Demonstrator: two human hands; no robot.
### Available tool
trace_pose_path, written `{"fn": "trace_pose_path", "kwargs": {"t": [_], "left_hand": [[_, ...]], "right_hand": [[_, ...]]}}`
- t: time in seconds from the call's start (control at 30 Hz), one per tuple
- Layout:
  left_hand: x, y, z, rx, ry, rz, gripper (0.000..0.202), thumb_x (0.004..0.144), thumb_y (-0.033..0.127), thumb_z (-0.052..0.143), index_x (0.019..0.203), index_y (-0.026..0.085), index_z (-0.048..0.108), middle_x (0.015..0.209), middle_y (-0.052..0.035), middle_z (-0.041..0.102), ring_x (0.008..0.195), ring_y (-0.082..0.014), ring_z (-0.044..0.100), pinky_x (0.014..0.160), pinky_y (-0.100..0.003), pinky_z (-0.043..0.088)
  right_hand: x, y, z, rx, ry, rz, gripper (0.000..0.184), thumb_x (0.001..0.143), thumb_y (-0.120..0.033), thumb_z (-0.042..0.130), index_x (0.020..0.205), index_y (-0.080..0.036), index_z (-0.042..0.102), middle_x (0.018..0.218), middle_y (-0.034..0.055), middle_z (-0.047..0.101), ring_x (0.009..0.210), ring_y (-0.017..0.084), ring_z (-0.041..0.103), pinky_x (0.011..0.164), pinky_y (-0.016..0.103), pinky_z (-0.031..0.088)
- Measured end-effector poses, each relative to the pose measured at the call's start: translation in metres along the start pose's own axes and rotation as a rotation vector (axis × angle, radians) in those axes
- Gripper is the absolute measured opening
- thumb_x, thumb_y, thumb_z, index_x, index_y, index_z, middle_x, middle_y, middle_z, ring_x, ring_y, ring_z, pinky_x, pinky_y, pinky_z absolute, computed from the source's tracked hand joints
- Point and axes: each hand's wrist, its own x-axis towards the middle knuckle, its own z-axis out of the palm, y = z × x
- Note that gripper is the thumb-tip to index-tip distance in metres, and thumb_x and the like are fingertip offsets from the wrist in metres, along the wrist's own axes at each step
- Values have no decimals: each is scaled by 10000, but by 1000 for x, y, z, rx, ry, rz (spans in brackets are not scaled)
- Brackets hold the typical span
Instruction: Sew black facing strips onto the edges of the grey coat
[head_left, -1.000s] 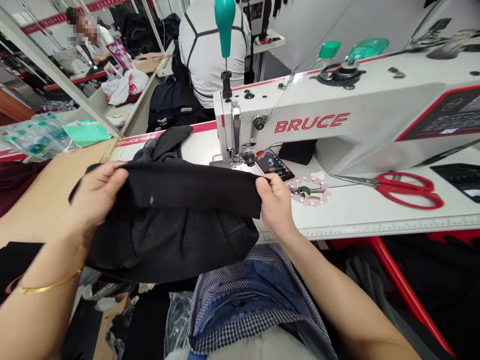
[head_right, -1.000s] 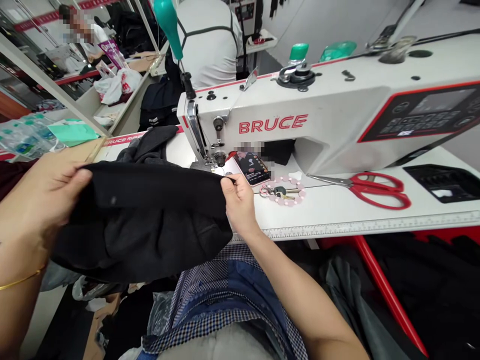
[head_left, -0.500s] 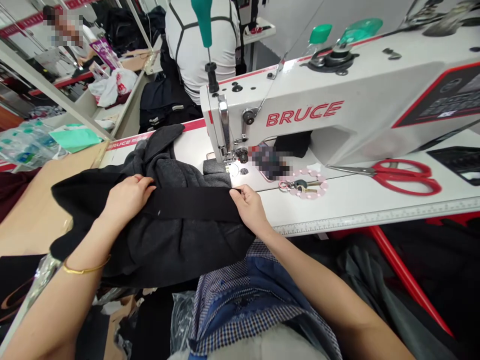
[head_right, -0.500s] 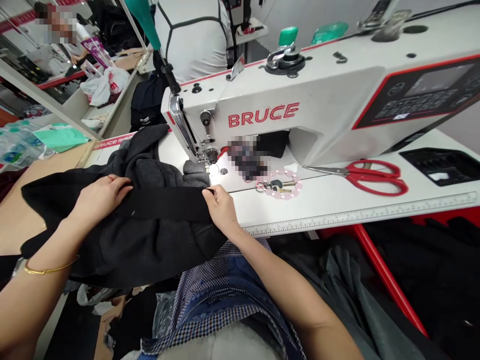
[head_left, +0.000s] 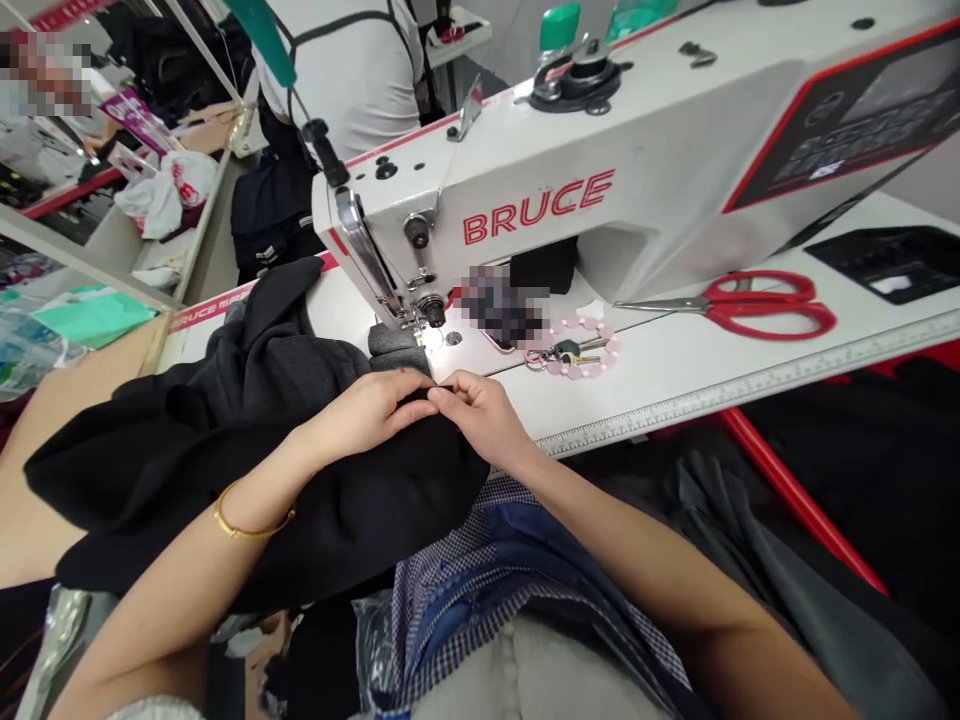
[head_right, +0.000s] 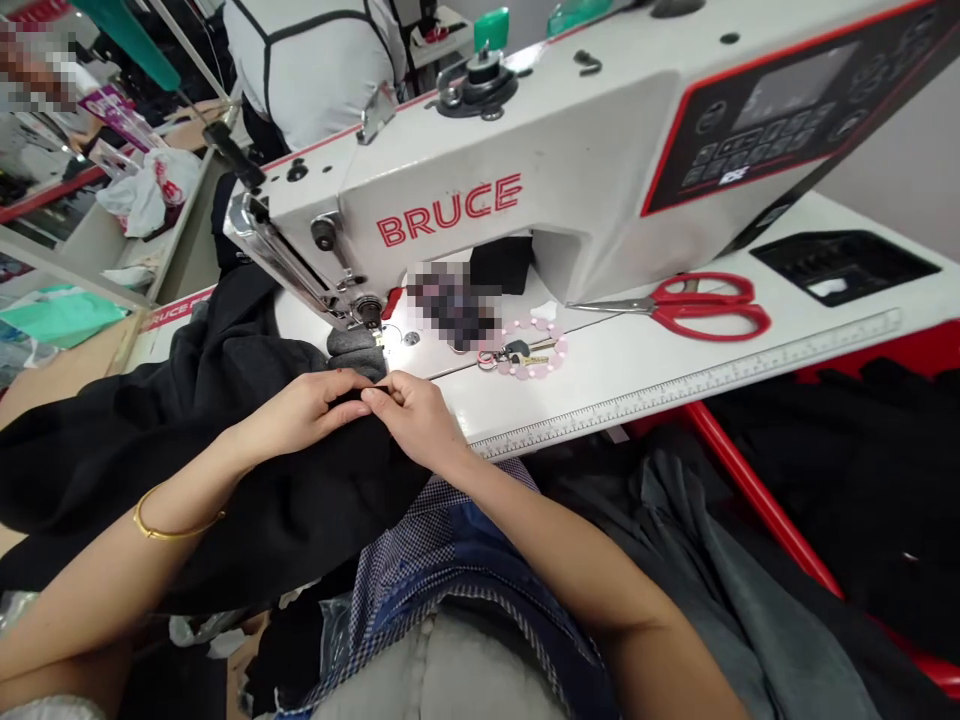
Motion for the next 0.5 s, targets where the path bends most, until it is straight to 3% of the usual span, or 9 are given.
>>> {"fn": "trace_pose_path", "kwargs": {"t": [0.1,0.3,0.4,0.5], "left_hand": [[0,-1,-4,-139,-64,-86,300,873,379,389,853,149,580,732,1,603,656,-109,557,610,-203,421],[-7,-3,-10,-276,1,-278,370,863,430,369,736,138,558,616,30,529,566,-86,482,532,-176,386],[-6,-5,-8,-250,26,-311,380,864,435,361,719,138,549,609,32,520,564,-85,479,531,-174,385],[-5,-6,-1,-134,88,-291,358,880,401,349,759,139,561,618,29,544,562,-85,504,534,-173,389]], "right_hand": [[-8,0,-1,34,-20,28,271,787,-417,504,654,-184,463,496,-75,363,436,61,355,406,180,269],[-27,0,2,45,-204,120,282,808,-401,489,638,-180,446,505,-45,519,534,108,567,474,185,367],[-27,-1,4,149,-226,175,272,828,-375,464,641,-178,455,497,-23,571,591,130,620,534,201,422],[-24,-1,5,212,-206,247,270,821,-388,473,654,-177,452,516,-18,595,516,112,603,495,191,422]]}}
